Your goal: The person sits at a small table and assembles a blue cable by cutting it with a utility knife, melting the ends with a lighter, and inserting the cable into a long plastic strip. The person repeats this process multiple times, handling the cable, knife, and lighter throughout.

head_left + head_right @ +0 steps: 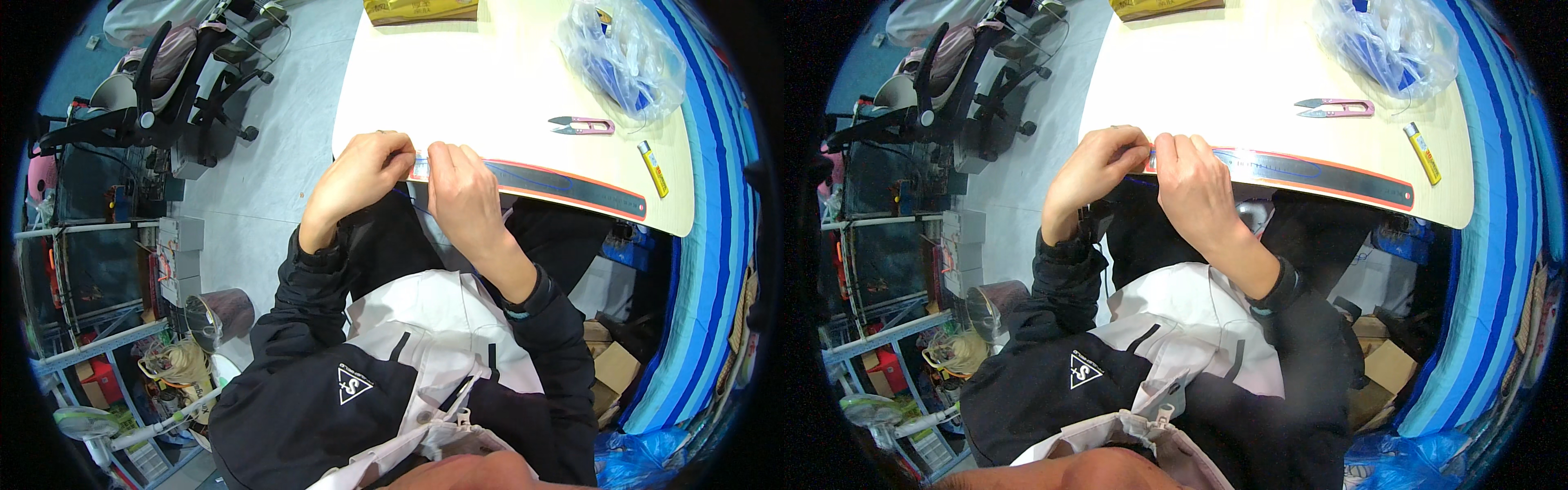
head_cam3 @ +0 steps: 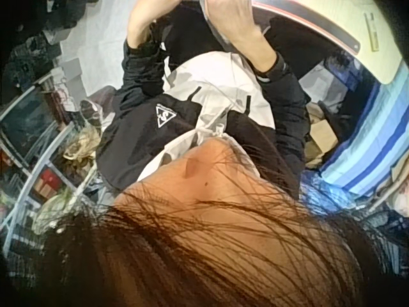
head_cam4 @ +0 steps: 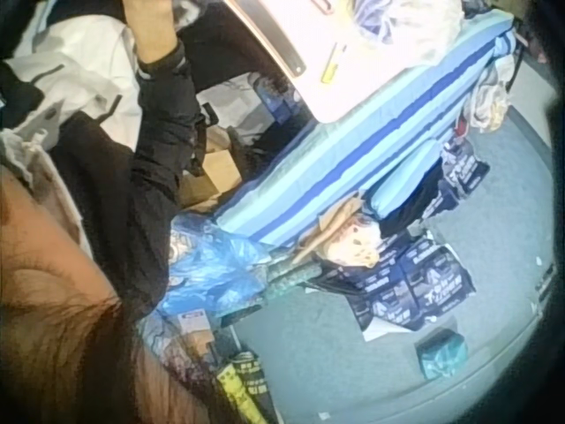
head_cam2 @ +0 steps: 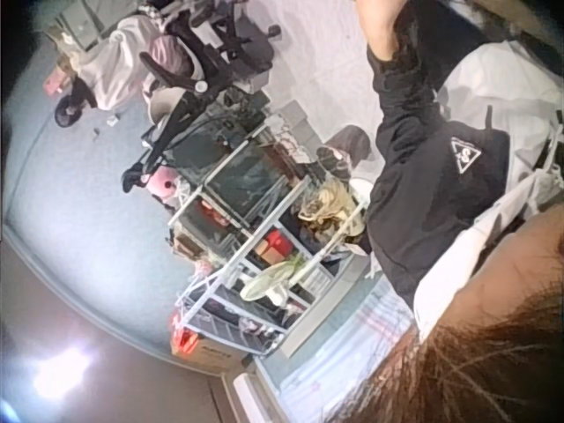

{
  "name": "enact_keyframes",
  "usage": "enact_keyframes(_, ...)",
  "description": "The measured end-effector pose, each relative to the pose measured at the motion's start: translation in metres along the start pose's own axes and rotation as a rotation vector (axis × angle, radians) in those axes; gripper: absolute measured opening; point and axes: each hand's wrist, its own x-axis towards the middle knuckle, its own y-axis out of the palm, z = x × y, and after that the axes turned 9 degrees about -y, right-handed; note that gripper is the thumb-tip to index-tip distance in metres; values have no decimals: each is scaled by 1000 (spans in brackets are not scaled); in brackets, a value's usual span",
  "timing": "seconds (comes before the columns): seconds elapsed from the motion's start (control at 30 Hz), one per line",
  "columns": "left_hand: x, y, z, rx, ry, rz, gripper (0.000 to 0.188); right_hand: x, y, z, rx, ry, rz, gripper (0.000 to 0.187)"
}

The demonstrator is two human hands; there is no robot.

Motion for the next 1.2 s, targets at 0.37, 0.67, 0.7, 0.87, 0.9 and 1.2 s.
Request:
enact_keyframes(0.37, -1, -1, 6, -101, 13, 27, 16, 0, -1, 0, 86, 28, -44, 9)
enact_keyframes(0.67, -2, -1, 6, -106, 5, 39, 15, -2, -1, 0, 29, -6, -16, 13)
enact_keyframes(0.7, -2, -1, 6, -105, 14, 36, 16, -2, -2, 0, 25, -7, -10, 13)
enact_keyframes(0.87, -2, 0, 4, -107, 9, 32, 16, -1, -3, 1, 19, -13, -8, 13)
enact_keyframes(0.9, -2, 0, 3, -84, 12, 21, 16, -1, -4, 1, 17, -13, -5, 13)
enact_keyframes(1.2, 0, 3, 1, -29, -38, -41, 16, 0, -3, 3, -47, -14, 14, 11)
